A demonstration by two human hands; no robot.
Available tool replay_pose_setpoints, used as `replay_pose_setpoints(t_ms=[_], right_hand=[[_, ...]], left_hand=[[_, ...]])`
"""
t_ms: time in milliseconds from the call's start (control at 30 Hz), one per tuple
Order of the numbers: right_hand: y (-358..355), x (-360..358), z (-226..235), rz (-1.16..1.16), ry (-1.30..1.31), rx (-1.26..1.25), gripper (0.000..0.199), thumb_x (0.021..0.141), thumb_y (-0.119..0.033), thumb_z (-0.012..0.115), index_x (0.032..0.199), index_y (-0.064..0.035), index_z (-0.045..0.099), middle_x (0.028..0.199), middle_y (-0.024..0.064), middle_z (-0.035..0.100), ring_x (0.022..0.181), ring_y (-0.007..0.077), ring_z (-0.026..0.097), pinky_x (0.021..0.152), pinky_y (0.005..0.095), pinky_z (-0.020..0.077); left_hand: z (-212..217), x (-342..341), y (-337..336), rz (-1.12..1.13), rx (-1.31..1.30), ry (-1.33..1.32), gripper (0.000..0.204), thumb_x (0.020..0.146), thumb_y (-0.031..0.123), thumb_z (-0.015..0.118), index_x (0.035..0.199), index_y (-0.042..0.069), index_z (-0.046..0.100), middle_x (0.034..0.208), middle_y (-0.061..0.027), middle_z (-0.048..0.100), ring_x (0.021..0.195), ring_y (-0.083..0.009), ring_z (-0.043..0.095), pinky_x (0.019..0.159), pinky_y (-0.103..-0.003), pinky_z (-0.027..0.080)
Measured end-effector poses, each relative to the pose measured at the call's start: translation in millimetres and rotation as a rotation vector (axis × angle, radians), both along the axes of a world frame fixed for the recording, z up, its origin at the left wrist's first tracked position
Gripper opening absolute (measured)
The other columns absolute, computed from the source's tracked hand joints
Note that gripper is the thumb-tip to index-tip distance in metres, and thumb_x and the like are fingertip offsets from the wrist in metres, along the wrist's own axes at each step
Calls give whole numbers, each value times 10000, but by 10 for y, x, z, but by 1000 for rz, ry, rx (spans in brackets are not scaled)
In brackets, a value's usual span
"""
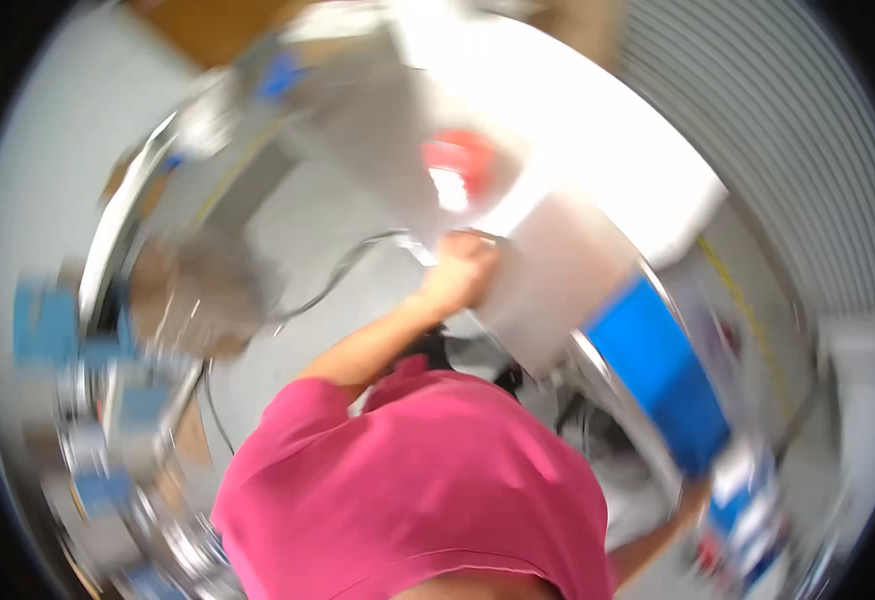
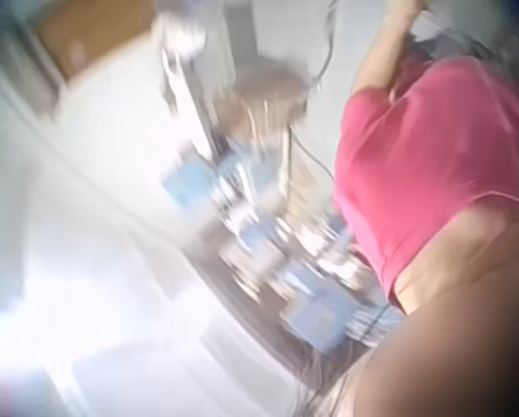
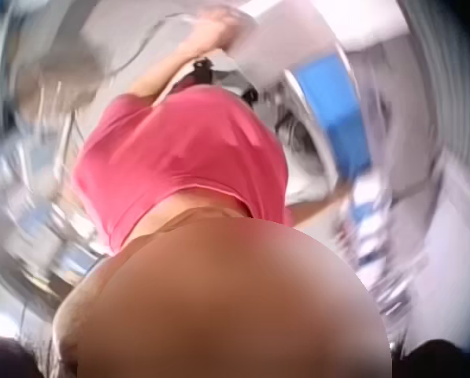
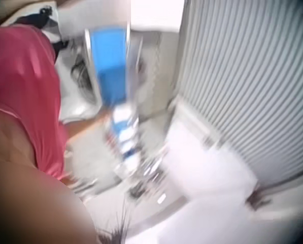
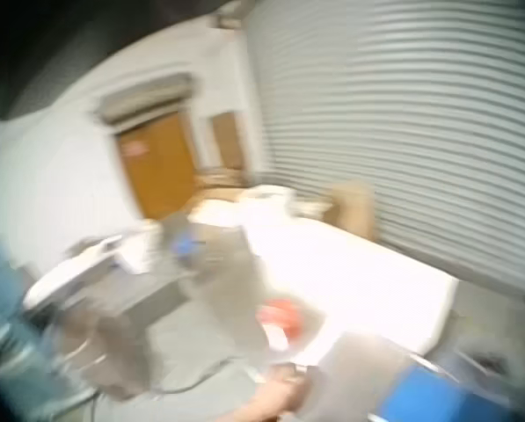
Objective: Manually placing stacks of white paper napkins onto a moving industrial conveyor belt.
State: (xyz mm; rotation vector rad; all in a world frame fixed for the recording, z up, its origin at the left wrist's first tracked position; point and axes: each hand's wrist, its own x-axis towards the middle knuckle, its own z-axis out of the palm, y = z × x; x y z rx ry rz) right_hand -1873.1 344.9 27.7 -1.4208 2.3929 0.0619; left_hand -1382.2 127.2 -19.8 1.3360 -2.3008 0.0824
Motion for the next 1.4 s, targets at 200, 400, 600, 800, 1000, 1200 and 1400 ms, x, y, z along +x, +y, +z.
replay_pose_setpoints(t_ms=[200, 400, 600, 800, 1000, 1200, 1400], right_hand=[[-999, 472, -397, 133, -134, -332, 347, 885, -150, 526, 1186, 22, 547, 1142, 206, 609, 1033, 305, 607, 879, 381, 485], [-2736, 4256, 669, 716, -726, -598, 313, 877, -19, 543, 1185, 35, 543, 1028, 125, 632, 913, 206, 626, 823, 305, 499], [-3610, 7199, 709, 997, -955, -284, 318, 861, -52, 578, 1166, 30, 543, 1037, 166, 644, 913, 220, 645, 816, 312, 508], [-4268, 9741, 549, 1401, -1036, -291, 356, 839, -56, 617, 1184, -9, 543, 1039, 167, 647, 879, 201, 647, 789, 310, 507], [-5489, 11593, 508, 1404, -1044, -302, 428, 839, -120, 630, 1245, -51, 513, 1103, 155, 630, 874, 238, 647, 730, 341, 515], [-6214, 13781, 539, 1652, -1184, -57, 436, 847, -136, 628, 1253, -45, 501, 1145, 164, 615, 964, 233, 628, 800, 341, 516], [-6158, 15965, 464, 2309, -1060, -225, 593, 768, -170, 686, 1288, 2, 457, 1284, 191, 500, 1183, 337, 485, 995, 383, 395]], left_hand=[[478, 2218, -123, 786, -204, 56, 185, 702, 161, 667, 870, 96, 626, 1020, -128, 585, 981, -302, 535, 862, -469, 376], [708, 4346, 157, 1313, -411, 320, 246, 784, 180, 653, 1010, 82, 645, 1072, -144, 603, 1014, -319, 545, 877, -434, 394], [218, 5148, 39, 997, -7, 1308, 222, 835, 190, 647, 978, 21, 641, 855, -53, 658, 784, -185, 625, 706, -315, 487], [1, 5804, -412, 845, 484, 1959, 288, 907, 242, 601, 1092, 21, 597, 892, -67, 649, 750, -125, 618, 666, -264, 516], [473, 8080, -1530, 834, -239, 1921, 284, 957, 240, 507, 1137, 22, 535, 856, -65, 612, 688, -128, 573, 647, -272, 477], [174, 10617, -2348, 1125, -400, 2293, 637, 937, 330, 527, 1409, 11, 242, 1301, -148, 390, 807, -238, 576, 599, -300, 491], [52, 11252, -2530, 1199, -574, 2383, 823, 855, 650, 458, 1452, 131, 230, 1495, -88, 209, 1243, -324, 313, 1036, -486, 221]])
